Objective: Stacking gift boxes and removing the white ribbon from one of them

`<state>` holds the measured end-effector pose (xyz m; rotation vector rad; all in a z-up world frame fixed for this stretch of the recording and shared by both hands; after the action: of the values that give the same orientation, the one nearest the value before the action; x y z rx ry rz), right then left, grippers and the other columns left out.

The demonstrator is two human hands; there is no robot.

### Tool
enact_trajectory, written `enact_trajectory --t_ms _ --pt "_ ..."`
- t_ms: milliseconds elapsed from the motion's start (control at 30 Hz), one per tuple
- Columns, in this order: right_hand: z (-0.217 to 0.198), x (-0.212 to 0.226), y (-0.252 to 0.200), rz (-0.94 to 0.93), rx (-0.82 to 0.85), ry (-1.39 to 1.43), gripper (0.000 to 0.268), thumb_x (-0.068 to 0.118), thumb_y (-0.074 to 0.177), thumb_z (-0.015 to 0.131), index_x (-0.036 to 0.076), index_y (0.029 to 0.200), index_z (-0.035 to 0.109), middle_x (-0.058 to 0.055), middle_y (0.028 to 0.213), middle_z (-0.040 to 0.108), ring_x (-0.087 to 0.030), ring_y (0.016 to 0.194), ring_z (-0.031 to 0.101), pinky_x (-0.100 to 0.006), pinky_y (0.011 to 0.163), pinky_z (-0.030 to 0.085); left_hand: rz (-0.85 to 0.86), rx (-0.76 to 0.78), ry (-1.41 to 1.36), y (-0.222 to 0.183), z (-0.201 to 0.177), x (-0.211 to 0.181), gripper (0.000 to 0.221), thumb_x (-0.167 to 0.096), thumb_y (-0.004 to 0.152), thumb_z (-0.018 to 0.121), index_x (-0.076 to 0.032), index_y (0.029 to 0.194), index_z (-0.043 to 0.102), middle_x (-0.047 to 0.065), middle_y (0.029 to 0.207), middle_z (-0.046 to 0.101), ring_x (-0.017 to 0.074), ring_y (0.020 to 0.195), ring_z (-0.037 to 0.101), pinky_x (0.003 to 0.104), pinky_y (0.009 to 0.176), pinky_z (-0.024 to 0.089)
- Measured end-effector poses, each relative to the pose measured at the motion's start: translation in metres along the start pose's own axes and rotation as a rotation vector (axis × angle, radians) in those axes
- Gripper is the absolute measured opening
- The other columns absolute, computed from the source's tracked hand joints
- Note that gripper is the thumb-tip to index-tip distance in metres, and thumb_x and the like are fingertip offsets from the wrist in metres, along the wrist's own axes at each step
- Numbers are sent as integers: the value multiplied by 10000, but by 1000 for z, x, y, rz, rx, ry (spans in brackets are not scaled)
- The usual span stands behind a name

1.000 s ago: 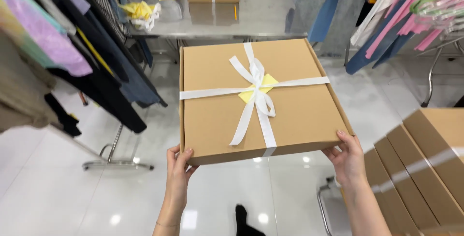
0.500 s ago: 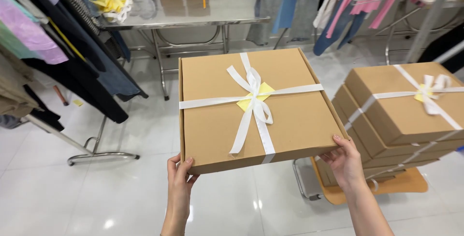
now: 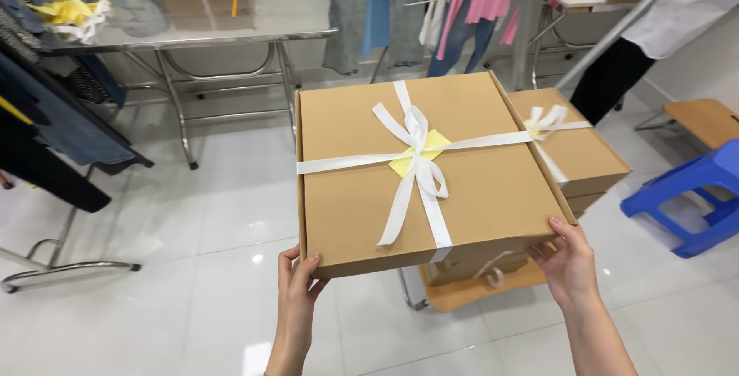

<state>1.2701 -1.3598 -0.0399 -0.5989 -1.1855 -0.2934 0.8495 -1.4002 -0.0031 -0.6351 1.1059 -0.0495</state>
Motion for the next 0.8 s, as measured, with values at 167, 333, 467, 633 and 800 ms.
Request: enact_trajectory --t_ms 167,333,467,633,800 --pt "-60 34 43 3 -40 15 227 310 883 669 211 1037 535 -17 1116 642 -235 1017 639 -403 916 569 -11 14 57 -21 80 30 382 -245 899 594 -104 1244 511 112 1259 649 203 1129 626 411 1069 543" --pt "-86 58 86 4 -62 45 260 333 872 670 223 1053 519 6 1113 600 -189 1015 607 -363 913 555 13 43 95 -16 138 45 347 -241 910 601 -95 1214 521 104 1324 692 189 1198 627 395 1084 550" --pt "-99 68 148 -33 -30 33 266 307 888 656 199 1098 536 -24 1149 638 -222 1015 621 -391 905 558 52 39 114 14 184 55 334 -253 897 629 -86 1174 546 140 1226 747 214 1099 651 372 1053 522" --pt "-112 99 215 -83 -5 -26 310 308 884 630 242 1156 498 0 1222 640 -258 1010 607 -414 894 524 95 60 63 58 247 75 307 -227 910 625 -75 1162 536 159 1140 733 215 1047 633 370 996 528" --pt "-150 131 269 -149 -19 -104 251 258 934 614 208 1143 483 -24 1201 632 -257 956 605 -435 892 531 71 61 -31 103 305 124 444 -159 910 629 -70 1333 532 245 1168 756 273 1056 690 393 986 544"
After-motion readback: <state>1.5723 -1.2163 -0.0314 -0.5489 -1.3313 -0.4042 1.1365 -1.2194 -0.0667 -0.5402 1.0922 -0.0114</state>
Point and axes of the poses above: each hand's wrist, its own y-axis towards the middle knuckle, its own z-axis out of the palm, x = y × z, the point moved 2 cm from there along y, towards the middle knuckle
